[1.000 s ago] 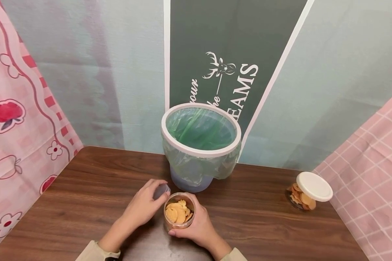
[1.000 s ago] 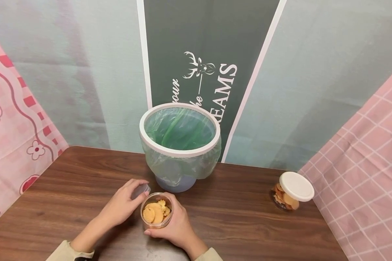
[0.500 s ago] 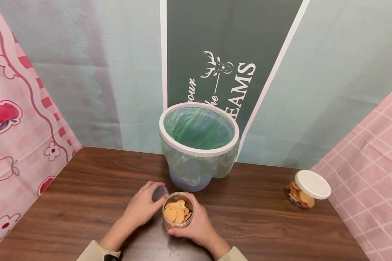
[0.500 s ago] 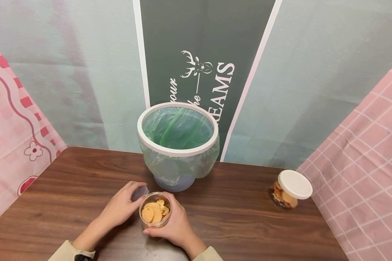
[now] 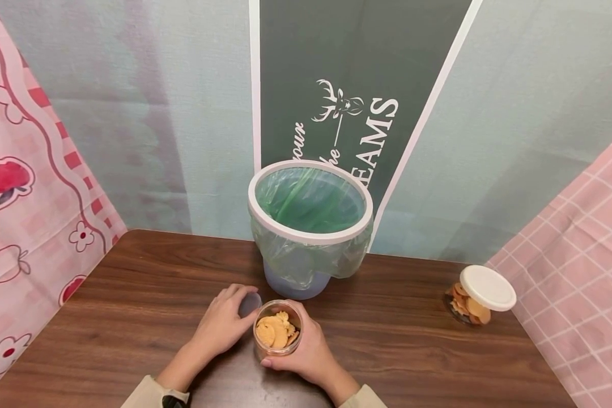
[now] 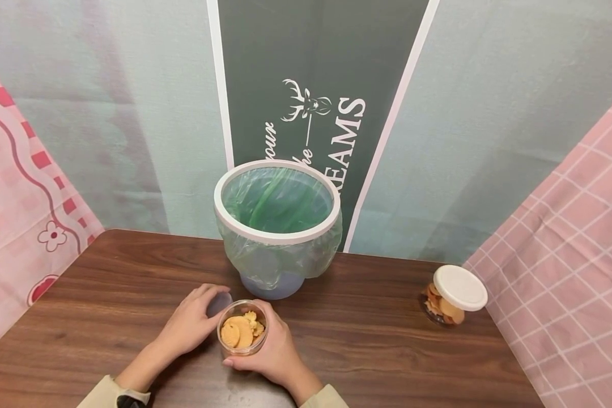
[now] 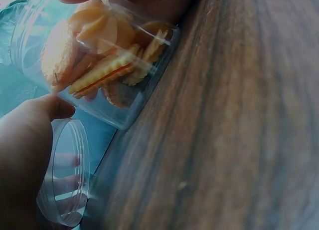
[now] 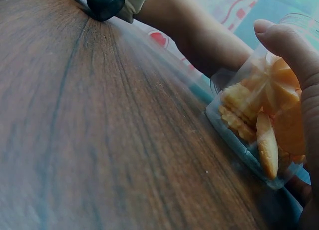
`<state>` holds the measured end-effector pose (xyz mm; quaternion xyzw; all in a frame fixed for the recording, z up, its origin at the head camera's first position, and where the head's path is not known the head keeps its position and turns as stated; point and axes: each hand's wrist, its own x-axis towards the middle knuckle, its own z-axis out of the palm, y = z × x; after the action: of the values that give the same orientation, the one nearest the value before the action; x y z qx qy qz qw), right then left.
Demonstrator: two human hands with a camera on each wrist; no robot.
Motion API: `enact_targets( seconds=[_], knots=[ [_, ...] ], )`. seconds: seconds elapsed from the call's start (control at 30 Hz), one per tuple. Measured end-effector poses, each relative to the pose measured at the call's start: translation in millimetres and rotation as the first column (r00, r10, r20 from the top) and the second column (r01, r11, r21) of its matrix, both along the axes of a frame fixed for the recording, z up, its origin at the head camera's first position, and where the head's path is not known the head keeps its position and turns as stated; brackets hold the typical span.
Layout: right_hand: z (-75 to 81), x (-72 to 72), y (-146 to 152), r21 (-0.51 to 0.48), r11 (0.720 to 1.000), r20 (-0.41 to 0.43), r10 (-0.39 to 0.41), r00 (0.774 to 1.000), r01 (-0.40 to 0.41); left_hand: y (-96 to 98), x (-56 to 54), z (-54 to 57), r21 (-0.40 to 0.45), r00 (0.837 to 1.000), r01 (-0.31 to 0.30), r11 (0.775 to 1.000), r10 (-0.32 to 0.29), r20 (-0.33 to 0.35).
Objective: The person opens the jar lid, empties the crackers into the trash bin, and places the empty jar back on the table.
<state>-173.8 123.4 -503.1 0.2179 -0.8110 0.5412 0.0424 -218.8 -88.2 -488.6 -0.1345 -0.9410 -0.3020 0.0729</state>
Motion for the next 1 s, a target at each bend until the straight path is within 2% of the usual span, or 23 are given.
enact_targets(
  seconds=[0.07,0.3,0.57,1.0],
  knots=[
    [0.3,0.4,-0.1,-0.005,1.0,0.014,0.001,1.0,-0.001,0.0,0.5,-0.6,-0.002,1.0,-0.001,1.0,0.001,-0.006],
    [-0.3,-0.1,-0.3,-0.005,1.0,-0.026,0.012,1.0,-0.012,0.4,1.9,-3.4,-0.016,0.999,-0.006,1.0,0.005,-0.044],
    [0.6,-0.3,-0.7,0.004,1.0,0.04,-0.009,0.999,0.009,0.3,1.9,-7.0,-0.025,0.996,-0.011,1.0,0.009,-0.091],
    [-0.7,-1.3,0.0,0.003,1.0,0.038,-0.006,0.999,0.006,1.0,1.3,-10.0,-0.024,0.995,-0.022,0.999,0.02,-0.1]
  ],
)
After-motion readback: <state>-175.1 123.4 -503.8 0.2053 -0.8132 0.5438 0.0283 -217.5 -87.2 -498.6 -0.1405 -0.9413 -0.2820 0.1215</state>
